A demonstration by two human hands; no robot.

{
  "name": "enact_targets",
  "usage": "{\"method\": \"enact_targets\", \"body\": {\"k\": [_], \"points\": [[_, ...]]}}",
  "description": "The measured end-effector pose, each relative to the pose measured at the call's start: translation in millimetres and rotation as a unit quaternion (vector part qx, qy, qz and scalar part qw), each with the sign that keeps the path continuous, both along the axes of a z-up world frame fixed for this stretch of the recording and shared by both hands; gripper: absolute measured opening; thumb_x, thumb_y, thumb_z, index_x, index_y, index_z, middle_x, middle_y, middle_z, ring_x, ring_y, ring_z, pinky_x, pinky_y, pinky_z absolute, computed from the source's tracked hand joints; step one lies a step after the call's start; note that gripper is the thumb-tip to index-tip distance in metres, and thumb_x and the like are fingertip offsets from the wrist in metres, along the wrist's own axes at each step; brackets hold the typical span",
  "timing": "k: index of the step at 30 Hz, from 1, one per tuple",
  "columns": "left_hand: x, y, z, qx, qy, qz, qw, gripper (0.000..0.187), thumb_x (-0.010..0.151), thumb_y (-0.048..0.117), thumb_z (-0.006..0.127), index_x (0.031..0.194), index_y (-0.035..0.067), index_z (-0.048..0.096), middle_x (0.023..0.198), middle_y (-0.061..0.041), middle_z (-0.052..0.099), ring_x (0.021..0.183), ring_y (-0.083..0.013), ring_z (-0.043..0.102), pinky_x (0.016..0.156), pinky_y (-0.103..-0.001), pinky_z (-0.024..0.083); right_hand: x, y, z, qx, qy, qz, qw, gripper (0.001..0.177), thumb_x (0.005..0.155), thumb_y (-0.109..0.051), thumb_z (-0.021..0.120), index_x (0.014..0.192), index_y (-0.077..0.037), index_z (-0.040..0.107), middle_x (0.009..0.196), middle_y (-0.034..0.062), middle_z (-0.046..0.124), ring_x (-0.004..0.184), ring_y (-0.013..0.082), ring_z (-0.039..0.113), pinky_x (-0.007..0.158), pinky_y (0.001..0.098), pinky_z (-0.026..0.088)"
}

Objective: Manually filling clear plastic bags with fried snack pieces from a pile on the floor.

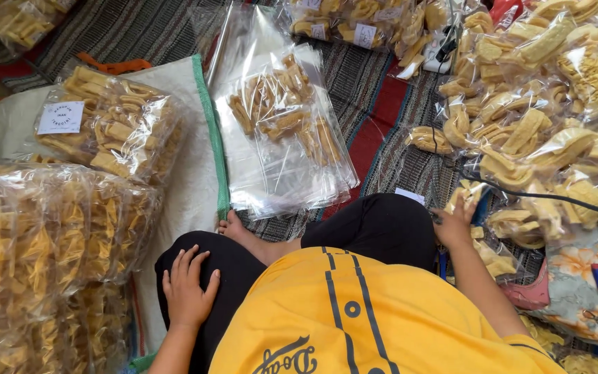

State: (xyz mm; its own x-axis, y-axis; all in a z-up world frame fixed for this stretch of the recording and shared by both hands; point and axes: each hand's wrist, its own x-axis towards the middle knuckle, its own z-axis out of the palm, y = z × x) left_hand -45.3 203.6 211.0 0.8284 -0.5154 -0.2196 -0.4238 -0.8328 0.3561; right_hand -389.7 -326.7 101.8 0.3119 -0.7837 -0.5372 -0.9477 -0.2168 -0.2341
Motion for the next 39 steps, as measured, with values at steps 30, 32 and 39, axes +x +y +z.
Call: {"method": "enact_targets", "body": {"k": [30, 32, 39], "points": [[22.8, -73.6, 43.7, 0.219, 0.205, 0.076, 0.951, 0.08, 0.084, 0.082, 0.029, 0.154, 0.043, 0.037, 0.174, 0.006, 0.009, 0.162, -0.0281, -0.007, 0.117, -0.077, 0.0, 55.4, 37.3, 218.4, 0.06, -0.012, 0.201, 0.978, 0.041, 0.098, -0.042, 0.047, 0.131, -0.027, 0.066, 0.152, -0.0018, 0.051, 0.137, 0.0215, 0.052, 0.107, 0.0434, 0.044], [24.5, -103.5, 23.7, 0.173, 0.259, 0.064, 0.948, 0.075, 0.092, 0.079, 0.026, 0.156, 0.041, 0.035, 0.173, 0.0, 0.013, 0.161, -0.0311, -0.003, 0.117, -0.075, -0.005, 85.8, 65.9, 236.1, 0.115, -0.169, 0.249, 0.947, 0.034, 0.095, -0.028, 0.054, 0.123, -0.015, 0.069, 0.153, 0.0122, 0.049, 0.135, 0.0388, 0.049, 0.109, 0.054, 0.039], [-24.5, -204.3, -10.8, -0.484, 0.679, 0.124, 0.538, 0.036, 0.103, 0.039, 0.054, 0.135, 0.022, 0.054, 0.13, -0.005, 0.069, 0.114, -0.0268, 0.071, 0.099, -0.051, 0.056, 166.2, 161.9, 233.8, 0.291, -0.416, 0.356, 0.785, 0.059, 0.099, -0.018, 0.063, 0.15, -0.008, 0.035, 0.161, 0.0286, 0.03, 0.129, 0.0562, 0.048, 0.103, 0.0648, 0.048]]}}
